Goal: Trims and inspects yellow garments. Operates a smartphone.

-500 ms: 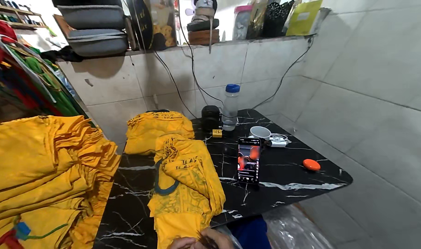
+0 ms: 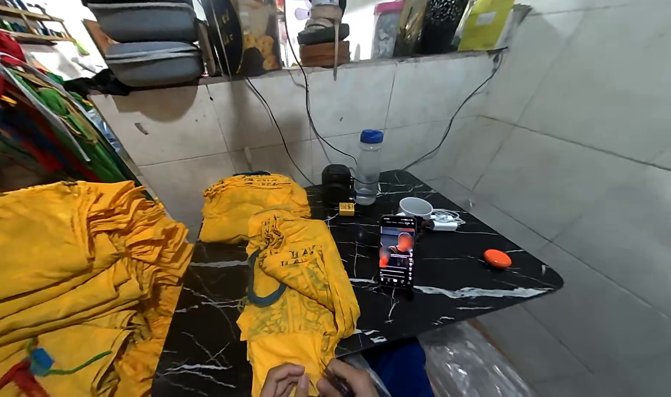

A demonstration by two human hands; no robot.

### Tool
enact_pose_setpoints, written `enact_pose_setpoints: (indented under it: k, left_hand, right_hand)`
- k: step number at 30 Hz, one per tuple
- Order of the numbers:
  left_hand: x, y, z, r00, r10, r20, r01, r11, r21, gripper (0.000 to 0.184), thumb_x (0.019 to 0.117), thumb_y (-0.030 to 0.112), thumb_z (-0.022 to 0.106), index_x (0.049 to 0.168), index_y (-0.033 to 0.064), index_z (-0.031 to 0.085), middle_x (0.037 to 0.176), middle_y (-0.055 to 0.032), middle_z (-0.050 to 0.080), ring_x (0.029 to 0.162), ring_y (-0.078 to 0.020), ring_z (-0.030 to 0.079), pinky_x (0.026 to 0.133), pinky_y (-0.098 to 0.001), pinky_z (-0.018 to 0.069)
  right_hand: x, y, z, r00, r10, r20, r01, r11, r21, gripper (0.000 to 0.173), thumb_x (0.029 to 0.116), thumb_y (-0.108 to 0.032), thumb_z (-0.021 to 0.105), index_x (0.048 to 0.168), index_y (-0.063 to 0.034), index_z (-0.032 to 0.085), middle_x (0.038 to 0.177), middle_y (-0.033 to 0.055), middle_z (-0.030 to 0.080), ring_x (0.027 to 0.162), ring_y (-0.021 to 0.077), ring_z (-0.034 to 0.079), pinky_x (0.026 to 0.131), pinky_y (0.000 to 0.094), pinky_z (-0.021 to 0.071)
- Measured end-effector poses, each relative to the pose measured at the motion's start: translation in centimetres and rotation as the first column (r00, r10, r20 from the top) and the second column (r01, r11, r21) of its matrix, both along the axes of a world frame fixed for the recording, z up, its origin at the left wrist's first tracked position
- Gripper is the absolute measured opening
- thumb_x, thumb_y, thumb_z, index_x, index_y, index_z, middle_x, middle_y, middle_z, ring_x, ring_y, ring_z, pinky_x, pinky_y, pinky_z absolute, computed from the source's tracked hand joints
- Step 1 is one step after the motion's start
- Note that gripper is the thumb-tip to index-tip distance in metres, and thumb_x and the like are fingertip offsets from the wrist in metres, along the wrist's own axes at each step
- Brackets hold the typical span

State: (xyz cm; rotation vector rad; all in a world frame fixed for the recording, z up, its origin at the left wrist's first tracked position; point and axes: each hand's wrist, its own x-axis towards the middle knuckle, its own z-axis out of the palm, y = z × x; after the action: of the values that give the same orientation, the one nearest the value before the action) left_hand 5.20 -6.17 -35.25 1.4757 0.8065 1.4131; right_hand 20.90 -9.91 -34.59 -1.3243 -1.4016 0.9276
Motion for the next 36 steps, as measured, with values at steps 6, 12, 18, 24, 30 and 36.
enact_pose_setpoints:
  k: [6, 12, 18, 24, 30, 36]
  left_hand:
    - [0.2, 0.1, 0.0, 0.999, 0.009, 0.039, -0.009, 1.000, 0.014, 0.017, 0.0947, -0.008, 0.059, 0.105, 0.0045, 0.061, 0.091, 0.0019, 0.072, 0.075, -0.0076, 0.071, 0.071, -0.0274, 0.0636]
    - [0.3, -0.3, -0.1, 0.986, 0.066, -0.155, -0.045, 0.989, 0.138, 0.011, 0.0936, -0.004, 0.065, 0.105, -0.0075, 0.065, 0.094, -0.0068, 0.074, 0.083, -0.0066, 0.073, 0.077, -0.0248, 0.0637]
    - [0.3, -0.4, 0.0, 0.980, 0.126, -0.153, -0.097, 0.978, 0.185, 0.016, 0.0935, -0.002, 0.069, 0.109, -0.0063, 0.065, 0.096, -0.0073, 0.076, 0.081, -0.0060, 0.075, 0.075, -0.0247, 0.0649]
    - [0.6, -0.7, -0.8, 0.935, 0.169, -0.312, -0.048, 0.931, 0.362, 0.022, 0.0962, 0.005, 0.066, 0.116, -0.0047, 0.070, 0.101, -0.0131, 0.077, 0.089, -0.0120, 0.075, 0.084, -0.0297, 0.0626]
    - [0.4, -0.3, 0.0, 0.945, 0.107, -0.310, -0.027, 0.967, 0.252, 0.027, 0.0956, 0.010, 0.070, 0.119, -0.0051, 0.070, 0.103, -0.0129, 0.077, 0.092, -0.0106, 0.075, 0.087, -0.0288, 0.0623]
    - [0.7, 0.6, 0.3, 0.987, 0.145, -0.075, -0.130, 0.976, 0.177, 0.017, 0.0872, -0.006, 0.074, 0.102, -0.0013, 0.066, 0.095, -0.0038, 0.076, 0.083, -0.0111, 0.075, 0.081, -0.0307, 0.0658]
  right_hand:
    - [-0.2, 0.2, 0.1, 0.965, 0.070, -0.251, -0.078, 0.997, -0.022, 0.030, 0.1096, -0.015, 0.045, 0.098, 0.0035, 0.065, 0.081, 0.0034, 0.063, 0.072, 0.0070, 0.059, 0.070, 0.0260, 0.0520]
    - [-1.3, 0.6, -0.5, 0.948, -0.099, -0.303, 0.084, 0.994, -0.062, 0.019, 0.1033, -0.013, 0.059, 0.093, 0.0017, 0.067, 0.079, 0.0013, 0.067, 0.068, 0.0029, 0.059, 0.067, 0.0221, 0.0516]
    - [-1.0, -0.3, -0.5, 0.995, -0.083, -0.049, 0.085, 0.995, 0.053, 0.024, 0.1036, -0.017, 0.060, 0.095, 0.0031, 0.069, 0.080, 0.0107, 0.067, 0.073, 0.0148, 0.065, 0.071, 0.0327, 0.0552]
    - [-1.1, -0.3, -0.1, 0.987, -0.137, -0.085, 0.138, 0.990, -0.002, 0.026, 0.1018, -0.022, 0.064, 0.092, 0.0012, 0.069, 0.075, 0.0075, 0.064, 0.067, 0.0132, 0.060, 0.064, 0.0320, 0.0519]
    - [-0.7, -0.6, 0.3, 0.993, -0.109, -0.045, 0.109, 0.994, 0.001, 0.021, 0.1025, -0.013, 0.059, 0.094, 0.0039, 0.068, 0.078, 0.0099, 0.066, 0.070, 0.0141, 0.064, 0.069, 0.0321, 0.0548]
    - [-0.7, -0.8, 0.4, 0.996, -0.079, 0.044, 0.078, 0.997, 0.008, 0.022, 0.1017, -0.013, 0.057, 0.089, 0.0026, 0.065, 0.074, 0.0122, 0.061, 0.068, 0.0177, 0.059, 0.065, 0.0344, 0.0504]
